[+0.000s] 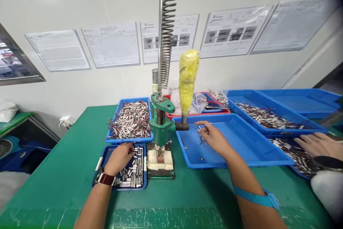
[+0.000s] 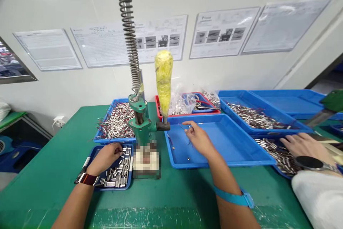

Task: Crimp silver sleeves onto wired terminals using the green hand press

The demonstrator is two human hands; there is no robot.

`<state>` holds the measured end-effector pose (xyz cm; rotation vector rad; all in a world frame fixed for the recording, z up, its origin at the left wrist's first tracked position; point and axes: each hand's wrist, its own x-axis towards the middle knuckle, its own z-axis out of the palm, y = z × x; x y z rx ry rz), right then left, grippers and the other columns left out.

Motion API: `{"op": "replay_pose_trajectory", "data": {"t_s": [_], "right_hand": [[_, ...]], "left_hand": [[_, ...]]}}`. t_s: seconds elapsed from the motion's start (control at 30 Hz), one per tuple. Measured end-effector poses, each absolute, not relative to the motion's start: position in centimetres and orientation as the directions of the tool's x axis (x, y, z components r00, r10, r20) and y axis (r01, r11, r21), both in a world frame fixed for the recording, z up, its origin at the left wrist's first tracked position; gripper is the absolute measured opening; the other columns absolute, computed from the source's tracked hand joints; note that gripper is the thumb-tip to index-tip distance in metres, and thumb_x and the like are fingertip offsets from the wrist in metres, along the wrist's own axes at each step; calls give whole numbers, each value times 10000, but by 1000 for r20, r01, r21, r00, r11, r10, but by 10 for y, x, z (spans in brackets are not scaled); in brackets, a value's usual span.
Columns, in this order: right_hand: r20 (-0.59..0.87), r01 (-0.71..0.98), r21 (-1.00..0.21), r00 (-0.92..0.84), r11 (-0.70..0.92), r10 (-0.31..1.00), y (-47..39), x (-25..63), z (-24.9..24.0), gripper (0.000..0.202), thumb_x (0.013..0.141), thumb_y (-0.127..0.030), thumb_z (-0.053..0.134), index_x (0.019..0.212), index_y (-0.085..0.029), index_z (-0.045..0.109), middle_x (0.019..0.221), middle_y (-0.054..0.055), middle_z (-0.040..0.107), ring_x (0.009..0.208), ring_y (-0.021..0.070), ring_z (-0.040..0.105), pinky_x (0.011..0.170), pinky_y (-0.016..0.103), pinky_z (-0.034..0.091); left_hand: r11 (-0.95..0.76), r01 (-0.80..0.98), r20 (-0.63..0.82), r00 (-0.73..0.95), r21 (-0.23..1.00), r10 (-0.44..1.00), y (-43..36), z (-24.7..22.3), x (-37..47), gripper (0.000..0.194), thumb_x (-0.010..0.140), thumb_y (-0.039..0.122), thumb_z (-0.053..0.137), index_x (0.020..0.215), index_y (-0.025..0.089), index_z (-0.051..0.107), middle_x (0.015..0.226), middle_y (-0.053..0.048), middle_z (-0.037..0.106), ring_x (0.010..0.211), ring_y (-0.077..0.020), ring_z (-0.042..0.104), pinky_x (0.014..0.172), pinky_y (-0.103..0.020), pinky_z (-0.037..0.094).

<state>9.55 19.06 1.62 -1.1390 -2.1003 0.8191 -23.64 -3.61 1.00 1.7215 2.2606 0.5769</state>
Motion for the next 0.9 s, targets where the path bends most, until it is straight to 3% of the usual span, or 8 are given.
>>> {"op": "replay_pose_trajectory", "data": {"t_s": [0.1, 0.2, 0.27, 0.37, 0.5, 0.63, 0.73, 0.9], "right_hand": [[225, 206, -926, -367, 315, 903, 167, 95, 24, 322, 845, -437, 579, 1017, -167, 614, 603, -42, 483, 536, 130, 452, 524, 254, 371], [143, -21, -989, -371, 146, 917, 139, 94, 31, 381, 759, -461, 724, 990, -165, 653, 643, -11, 556, 609, 136, 505, 578, 257, 416], [117, -164, -985, -411, 54, 904, 124, 95, 33, 396, 729, -448, 775, 1008, -184, 680, 686, 5, 588, 654, 140, 534, 596, 254, 435], [141, -287, -958, -406, 20, 903, 105, 91, 31, 340, 740, -451, 779, 970, -208, 719, 753, 26, 618, 656, 133, 544, 580, 248, 440], [148, -277, -961, -431, 26, 890, 79, 70, 27, 362, 817, -505, 691, 1008, -197, 707, 927, 63, 651, 642, 121, 553, 555, 252, 432], [90, -143, -990, -479, 24, 873, 51, 41, 16, 509, 894, -525, 578, 1280, -193, 550, 577, -47, 530, 452, 100, 386, 469, 233, 308], [123, -97, -991, -435, 89, 892, 37, 27, 6, 386, 914, -515, 542, 1137, -200, 532, 469, -89, 422, 448, 123, 391, 484, 236, 322], [281, 17, -943, -501, 334, 819, 26, 15, 2, 260, 986, -415, 412, 1032, -212, 569, 875, 47, 691, 813, 181, 646, 748, 291, 480]], "left_hand": [[231, 851, 41, -283, 472, 958, -34, 8, -237, 106, 747, 123, 549, 775, 197, 618, 793, -70, 637, 750, -231, 586, 671, -305, 344], [198, 833, 28, -248, 517, 968, -40, 16, -235, 105, 736, 116, 545, 769, 199, 600, 757, -38, 618, 723, -201, 576, 666, -291, 371], [119, 728, 19, -179, 676, 984, -45, 30, -229, 64, 790, 164, 543, 819, 201, 586, 785, -28, 632, 733, -184, 590, 666, -280, 415], [-14, 317, 30, -48, 948, 998, -45, 56, -211, 113, 877, 307, 571, 913, 200, 559, 869, -45, 655, 734, -174, 624, 627, -276, 469], [-90, 82, 92, -21, 992, 996, -26, 70, -187, 223, 853, 379, 672, 911, 173, 608, 743, -36, 666, 634, -147, 600, 591, -262, 462], [-140, -112, 118, -187, 984, 975, -11, 50, -174, 244, 810, 383, 736, 874, 159, 661, 675, -17, 647, 623, -130, 579, 593, -238, 440], [-135, -276, 63, -256, 952, 965, -10, 33, -168, 219, 784, 334, 772, 878, 160, 679, 709, -13, 643, 669, -120, 579, 628, -226, 433], [-172, -379, 65, -280, 909, 958, -9, 26, -160, 187, 777, 281, 776, 885, 177, 664, 778, 2, 604, 741, -121, 571, 666, -226, 420]]}}
